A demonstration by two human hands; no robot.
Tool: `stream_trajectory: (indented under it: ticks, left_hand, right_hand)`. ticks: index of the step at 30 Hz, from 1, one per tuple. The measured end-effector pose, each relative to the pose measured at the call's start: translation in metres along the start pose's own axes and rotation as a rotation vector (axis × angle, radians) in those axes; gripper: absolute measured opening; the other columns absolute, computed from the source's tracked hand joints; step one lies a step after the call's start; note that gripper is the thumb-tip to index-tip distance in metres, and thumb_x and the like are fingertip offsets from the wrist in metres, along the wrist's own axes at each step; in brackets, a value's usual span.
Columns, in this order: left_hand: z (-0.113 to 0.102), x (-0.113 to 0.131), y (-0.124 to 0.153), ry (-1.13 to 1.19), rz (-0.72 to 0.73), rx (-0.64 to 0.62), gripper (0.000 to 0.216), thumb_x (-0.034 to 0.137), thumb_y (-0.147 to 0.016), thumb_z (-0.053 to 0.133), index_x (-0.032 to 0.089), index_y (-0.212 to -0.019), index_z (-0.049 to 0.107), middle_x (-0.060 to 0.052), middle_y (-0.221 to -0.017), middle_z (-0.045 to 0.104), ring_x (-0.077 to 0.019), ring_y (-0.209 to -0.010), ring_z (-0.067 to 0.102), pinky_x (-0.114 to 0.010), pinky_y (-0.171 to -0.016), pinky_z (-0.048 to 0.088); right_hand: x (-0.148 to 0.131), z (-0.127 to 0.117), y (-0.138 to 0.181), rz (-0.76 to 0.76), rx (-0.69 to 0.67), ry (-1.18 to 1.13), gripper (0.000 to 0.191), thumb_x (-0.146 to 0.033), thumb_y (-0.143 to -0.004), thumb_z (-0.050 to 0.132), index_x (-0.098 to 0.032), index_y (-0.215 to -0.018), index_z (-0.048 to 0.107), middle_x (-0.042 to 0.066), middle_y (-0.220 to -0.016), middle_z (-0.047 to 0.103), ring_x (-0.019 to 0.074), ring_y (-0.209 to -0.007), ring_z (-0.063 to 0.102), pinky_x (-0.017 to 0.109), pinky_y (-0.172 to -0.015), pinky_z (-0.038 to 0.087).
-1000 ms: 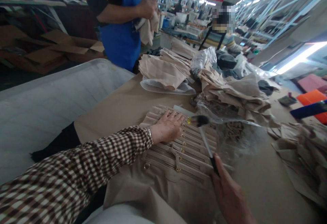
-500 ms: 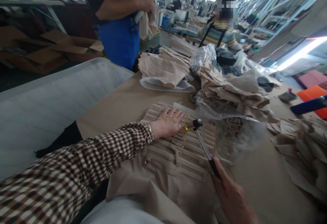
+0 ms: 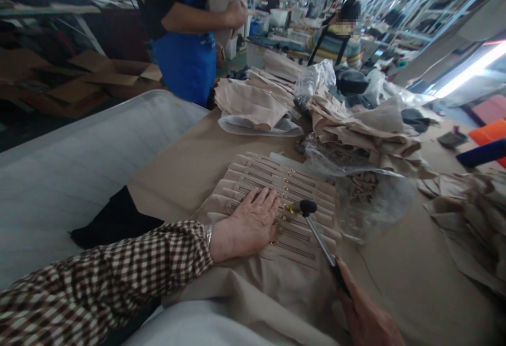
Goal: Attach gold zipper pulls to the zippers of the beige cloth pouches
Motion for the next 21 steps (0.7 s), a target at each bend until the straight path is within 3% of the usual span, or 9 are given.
stream_trajectory:
  ticks: [7, 12, 18, 21]
  left_hand:
    - [0.002, -0.007, 0.003, -0.048, 0.042, 0.072, 0.058, 0.039, -0.102, 0.031, 0.004, -0.148, 0.038, -0.018, -0.156, 0.035, -0.0310, -0.144, 0.033, -0.047, -0.118, 0.025]
    - [0.004, -0.009, 0.002, -0.024, 0.031, 0.055, 0.058, 0.039, -0.102, 0.032, 0.005, -0.148, 0.038, -0.016, -0.155, 0.038, -0.0304, -0.143, 0.034, -0.045, -0.118, 0.026]
    - [0.006, -0.012, 0.001, -0.023, 0.053, 0.039, 0.055, 0.034, -0.101, 0.033, 0.007, -0.148, 0.038, -0.014, -0.156, 0.036, -0.0296, -0.144, 0.033, -0.045, -0.118, 0.025]
    - [0.010, -0.013, 0.000, -0.026, 0.051, 0.038, 0.054, 0.032, -0.100, 0.033, 0.007, -0.147, 0.040, -0.014, -0.156, 0.036, -0.0306, -0.143, 0.034, -0.045, -0.117, 0.026]
  right_hand:
    - [-0.016, -0.008, -0.027, 0.092, 0.185, -0.032, 0.059, -0.023, -0.099, 0.045, -0.021, -0.155, 0.029, 0.011, -0.139, 0.057, 0.0250, -0.118, 0.061, 0.030, -0.091, 0.057]
    - [-0.011, -0.006, -0.033, 0.114, 0.035, -0.016, 0.049, -0.023, -0.099, 0.037, -0.019, -0.148, 0.044, 0.011, -0.129, 0.065, 0.0247, -0.108, 0.067, 0.028, -0.080, 0.062]
    - [-0.016, -0.014, -0.010, 0.058, 0.160, 0.039, 0.062, -0.023, -0.099, 0.044, -0.023, -0.157, 0.023, 0.011, -0.140, 0.056, 0.0251, -0.116, 0.063, 0.029, -0.088, 0.059]
    - [-0.015, -0.004, -0.006, 0.036, 0.062, 0.032, 0.059, -0.021, -0.100, 0.039, -0.020, -0.157, 0.022, 0.012, -0.134, 0.061, 0.0227, -0.111, 0.066, 0.026, -0.083, 0.060]
Point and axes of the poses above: each hand's wrist, its own y-axis away from the middle knuckle, its own z-axis out of the palm, x = y × z, the point moved 2 cm from there along -y, towards the middle knuckle
